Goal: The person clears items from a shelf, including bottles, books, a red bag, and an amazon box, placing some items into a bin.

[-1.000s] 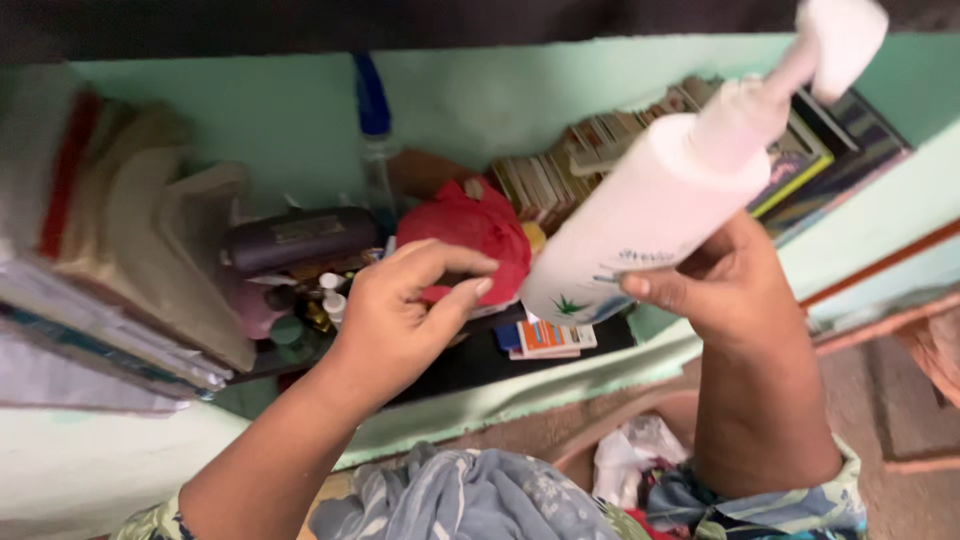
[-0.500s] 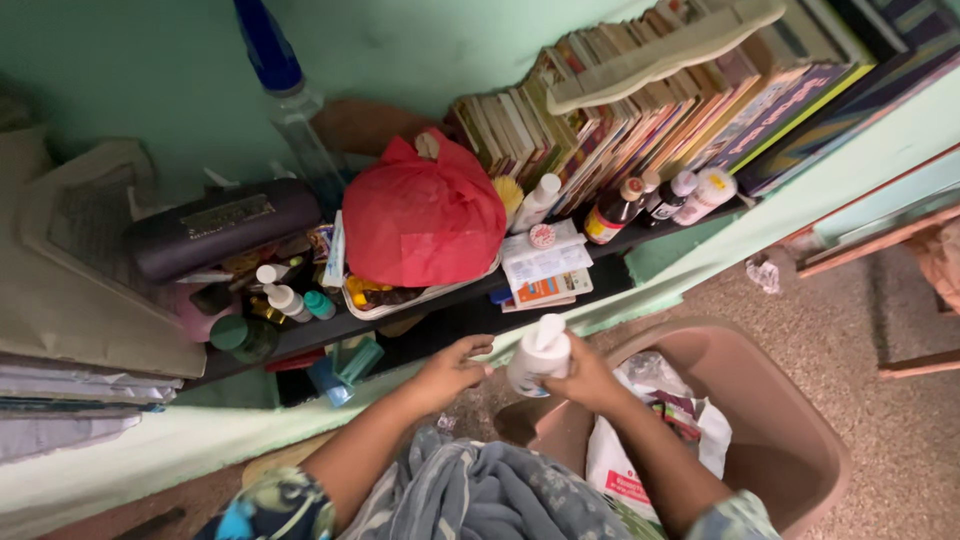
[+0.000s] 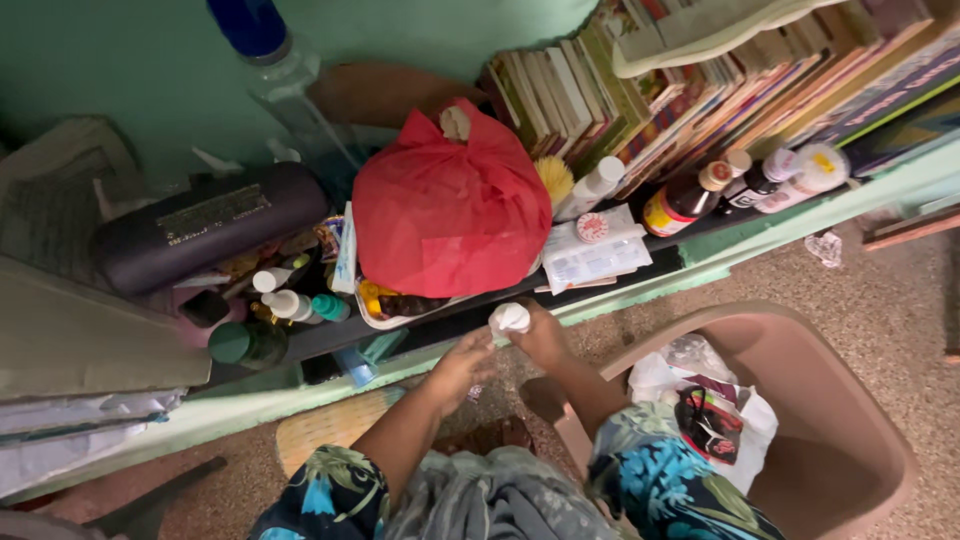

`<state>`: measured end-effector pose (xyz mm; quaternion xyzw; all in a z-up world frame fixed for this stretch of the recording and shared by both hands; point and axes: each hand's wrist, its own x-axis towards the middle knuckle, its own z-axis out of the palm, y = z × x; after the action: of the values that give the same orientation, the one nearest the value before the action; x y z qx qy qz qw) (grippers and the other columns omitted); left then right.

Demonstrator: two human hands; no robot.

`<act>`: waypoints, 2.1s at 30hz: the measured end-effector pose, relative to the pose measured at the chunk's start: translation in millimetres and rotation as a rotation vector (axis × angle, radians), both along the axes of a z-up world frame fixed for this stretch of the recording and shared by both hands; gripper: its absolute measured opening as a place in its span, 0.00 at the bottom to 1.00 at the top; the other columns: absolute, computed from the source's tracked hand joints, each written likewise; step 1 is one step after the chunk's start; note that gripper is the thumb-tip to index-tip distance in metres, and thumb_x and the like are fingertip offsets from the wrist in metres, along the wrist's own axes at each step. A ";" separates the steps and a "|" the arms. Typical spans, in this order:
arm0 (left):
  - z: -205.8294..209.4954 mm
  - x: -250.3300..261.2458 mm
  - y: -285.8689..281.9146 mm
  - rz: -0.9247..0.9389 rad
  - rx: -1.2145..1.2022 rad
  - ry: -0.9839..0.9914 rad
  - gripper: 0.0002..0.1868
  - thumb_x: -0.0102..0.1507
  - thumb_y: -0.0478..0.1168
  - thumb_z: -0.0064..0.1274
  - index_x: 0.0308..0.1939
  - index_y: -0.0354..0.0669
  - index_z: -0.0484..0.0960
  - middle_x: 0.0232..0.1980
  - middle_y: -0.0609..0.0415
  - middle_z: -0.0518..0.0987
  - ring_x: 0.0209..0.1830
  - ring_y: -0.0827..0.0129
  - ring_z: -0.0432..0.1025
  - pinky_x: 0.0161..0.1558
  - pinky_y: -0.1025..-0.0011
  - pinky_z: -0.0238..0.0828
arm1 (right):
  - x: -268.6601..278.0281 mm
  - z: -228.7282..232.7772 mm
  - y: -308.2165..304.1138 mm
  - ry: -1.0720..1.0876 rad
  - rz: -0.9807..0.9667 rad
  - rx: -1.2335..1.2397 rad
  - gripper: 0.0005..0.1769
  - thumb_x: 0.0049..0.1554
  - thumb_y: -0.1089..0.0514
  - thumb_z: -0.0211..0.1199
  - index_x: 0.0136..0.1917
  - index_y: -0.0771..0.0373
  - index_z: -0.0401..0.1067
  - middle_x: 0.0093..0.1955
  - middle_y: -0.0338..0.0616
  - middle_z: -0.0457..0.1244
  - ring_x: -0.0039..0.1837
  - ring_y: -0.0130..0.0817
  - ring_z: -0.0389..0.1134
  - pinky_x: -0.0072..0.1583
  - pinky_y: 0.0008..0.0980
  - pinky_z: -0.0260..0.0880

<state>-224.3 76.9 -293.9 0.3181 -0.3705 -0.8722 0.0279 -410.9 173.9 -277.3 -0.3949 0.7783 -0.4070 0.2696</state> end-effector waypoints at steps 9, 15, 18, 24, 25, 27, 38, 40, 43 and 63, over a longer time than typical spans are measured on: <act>-28.8 -27.1 -11.9 0.046 -0.040 -0.062 0.41 0.65 0.48 0.51 0.79 0.49 0.52 0.80 0.50 0.58 0.76 0.56 0.58 0.66 0.52 0.62 | -23.6 -38.7 -60.7 0.434 -0.008 0.006 0.34 0.46 0.41 0.76 0.57 0.65 0.75 0.52 0.59 0.70 0.54 0.58 0.70 0.53 0.50 0.70; -24.3 -36.3 -21.1 0.074 -0.047 -0.063 0.42 0.64 0.48 0.53 0.79 0.47 0.52 0.80 0.46 0.58 0.76 0.55 0.58 0.64 0.54 0.66 | -27.8 -41.9 -63.0 0.396 -0.066 0.029 0.32 0.54 0.42 0.69 0.66 0.60 0.71 0.63 0.56 0.68 0.64 0.53 0.68 0.63 0.48 0.69; -25.8 -38.7 -15.2 0.066 -0.100 -0.053 0.42 0.65 0.47 0.54 0.79 0.45 0.51 0.79 0.47 0.59 0.75 0.61 0.60 0.64 0.56 0.69 | -27.6 -33.3 -54.1 0.344 -0.095 0.156 0.38 0.49 0.45 0.70 0.68 0.62 0.65 0.63 0.60 0.66 0.61 0.59 0.68 0.58 0.51 0.69; 11.1 -51.5 10.6 -0.038 -0.486 -0.019 0.34 0.64 0.41 0.54 0.72 0.35 0.64 0.66 0.44 0.74 0.59 0.60 0.72 0.54 0.62 0.73 | -10.9 15.0 7.1 0.108 -0.111 0.042 0.40 0.48 0.52 0.73 0.70 0.62 0.64 0.59 0.62 0.67 0.61 0.55 0.70 0.61 0.44 0.70; 25.4 -54.3 15.3 -0.061 -0.601 -0.047 0.32 0.64 0.40 0.55 0.71 0.34 0.66 0.65 0.47 0.75 0.58 0.62 0.73 0.55 0.64 0.73 | -2.3 29.0 17.4 0.051 -0.106 -0.049 0.37 0.47 0.54 0.74 0.67 0.62 0.67 0.59 0.57 0.70 0.62 0.47 0.72 0.62 0.40 0.71; 57.9 -46.3 32.5 -0.015 -0.568 0.083 0.29 0.65 0.38 0.53 0.69 0.33 0.68 0.62 0.46 0.77 0.58 0.63 0.74 0.56 0.68 0.73 | 13.1 57.1 49.2 -0.169 0.009 -0.164 0.27 0.55 0.62 0.67 0.68 0.63 0.70 0.60 0.51 0.71 0.63 0.38 0.73 0.63 0.36 0.73; 419.4 40.9 64.9 0.244 -1.255 0.515 0.27 0.68 0.34 0.51 0.71 0.32 0.70 0.74 0.39 0.69 0.74 0.55 0.67 0.71 0.62 0.64 | 78.0 371.8 59.8 -0.449 0.220 -0.740 0.33 0.59 0.71 0.60 0.76 0.71 0.58 0.69 0.52 0.61 0.65 0.40 0.67 0.64 0.37 0.70; 474.0 65.3 67.9 0.307 -1.489 0.575 0.28 0.68 0.34 0.53 0.72 0.32 0.69 0.76 0.37 0.68 0.77 0.50 0.65 0.74 0.58 0.60 | 96.2 431.1 54.8 -0.146 0.291 -0.849 0.32 0.60 0.72 0.60 0.76 0.72 0.59 0.73 0.52 0.59 0.71 0.39 0.64 0.71 0.37 0.65; 541.6 101.2 67.6 0.371 -1.779 0.592 0.31 0.68 0.37 0.55 0.74 0.34 0.66 0.78 0.35 0.65 0.79 0.46 0.63 0.76 0.58 0.60 | 123.1 510.4 47.0 0.128 0.425 -0.962 0.31 0.62 0.72 0.59 0.76 0.71 0.59 0.76 0.52 0.57 0.76 0.39 0.62 0.76 0.36 0.63; 710.5 201.6 -220.0 0.760 -2.284 -0.717 0.21 0.60 0.31 0.49 0.56 0.50 0.85 0.58 0.42 0.77 0.57 0.40 0.70 0.55 0.52 0.68 | 155.4 735.2 -231.5 1.129 0.200 -0.250 0.19 0.58 0.51 0.65 0.60 0.59 0.76 0.59 0.55 0.67 0.62 0.56 0.67 0.62 0.49 0.66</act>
<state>-22.6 -143.1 416.5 0.4177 -0.7850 0.1443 0.4341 -255.4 -57.6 457.9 -0.6509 0.7064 -0.1950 -0.1983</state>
